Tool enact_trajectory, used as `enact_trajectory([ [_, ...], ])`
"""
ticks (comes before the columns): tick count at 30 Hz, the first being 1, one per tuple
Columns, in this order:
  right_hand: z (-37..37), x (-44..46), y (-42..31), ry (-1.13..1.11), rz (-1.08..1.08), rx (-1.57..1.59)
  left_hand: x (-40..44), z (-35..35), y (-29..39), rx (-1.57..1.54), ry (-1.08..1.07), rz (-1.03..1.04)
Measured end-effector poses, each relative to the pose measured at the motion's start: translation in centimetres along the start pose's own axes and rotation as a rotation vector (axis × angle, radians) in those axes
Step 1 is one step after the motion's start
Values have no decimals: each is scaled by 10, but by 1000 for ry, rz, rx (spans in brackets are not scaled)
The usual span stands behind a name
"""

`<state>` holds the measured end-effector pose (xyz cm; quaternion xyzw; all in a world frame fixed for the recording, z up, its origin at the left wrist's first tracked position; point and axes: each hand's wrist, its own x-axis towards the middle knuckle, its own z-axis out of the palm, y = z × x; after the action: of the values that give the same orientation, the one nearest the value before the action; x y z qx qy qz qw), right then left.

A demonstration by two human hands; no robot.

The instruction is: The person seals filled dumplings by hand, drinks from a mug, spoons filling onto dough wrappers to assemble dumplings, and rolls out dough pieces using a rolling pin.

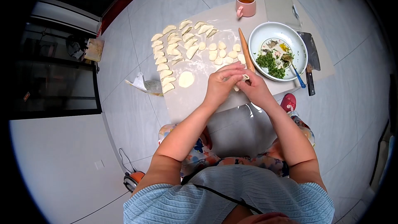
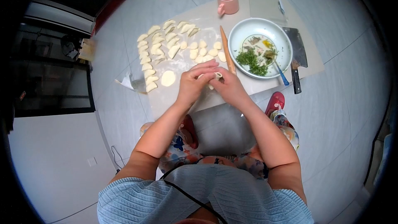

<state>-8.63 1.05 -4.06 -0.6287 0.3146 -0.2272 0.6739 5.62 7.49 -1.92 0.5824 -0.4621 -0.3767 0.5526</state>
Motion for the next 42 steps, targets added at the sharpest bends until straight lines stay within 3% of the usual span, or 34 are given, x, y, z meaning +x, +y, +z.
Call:
enact_trajectory([
  [7,-1,1,5,23,8,-141,1,0,1,-58,51,12],
  [10,-1,0,4,17,-11,-136,3,2,7,-105,69,-90],
  [12,-2,0,6,3,-16,-145,3,-1,4,-71,-49,-52],
  [16,-3,0,7,-55,13,-197,2,-4,-4,-92,-58,-68],
  [22,-7,-2,-5,-107,64,-248,5,0,11,-241,6,-241],
  [24,-5,-2,-5,-126,84,-245,5,-3,2,-193,-131,-172],
  [31,-6,-1,-5,-184,210,-224,3,-1,-5,99,-136,-108],
  [33,-5,1,-3,-179,263,-198,1,7,-4,-203,-23,-233],
  [34,-5,2,-1,-120,288,-81,1,6,-2,-201,-24,-231],
  [36,-6,5,5,-59,313,38,3,4,3,-437,30,-549],
  [37,-9,7,11,-51,223,64,3,1,0,-435,29,-549],
  [39,-10,7,13,-42,131,91,5,-5,-9,-512,-194,-685],
  [42,-8,1,4,-34,136,172,8,-3,-13,-382,-98,-661],
])
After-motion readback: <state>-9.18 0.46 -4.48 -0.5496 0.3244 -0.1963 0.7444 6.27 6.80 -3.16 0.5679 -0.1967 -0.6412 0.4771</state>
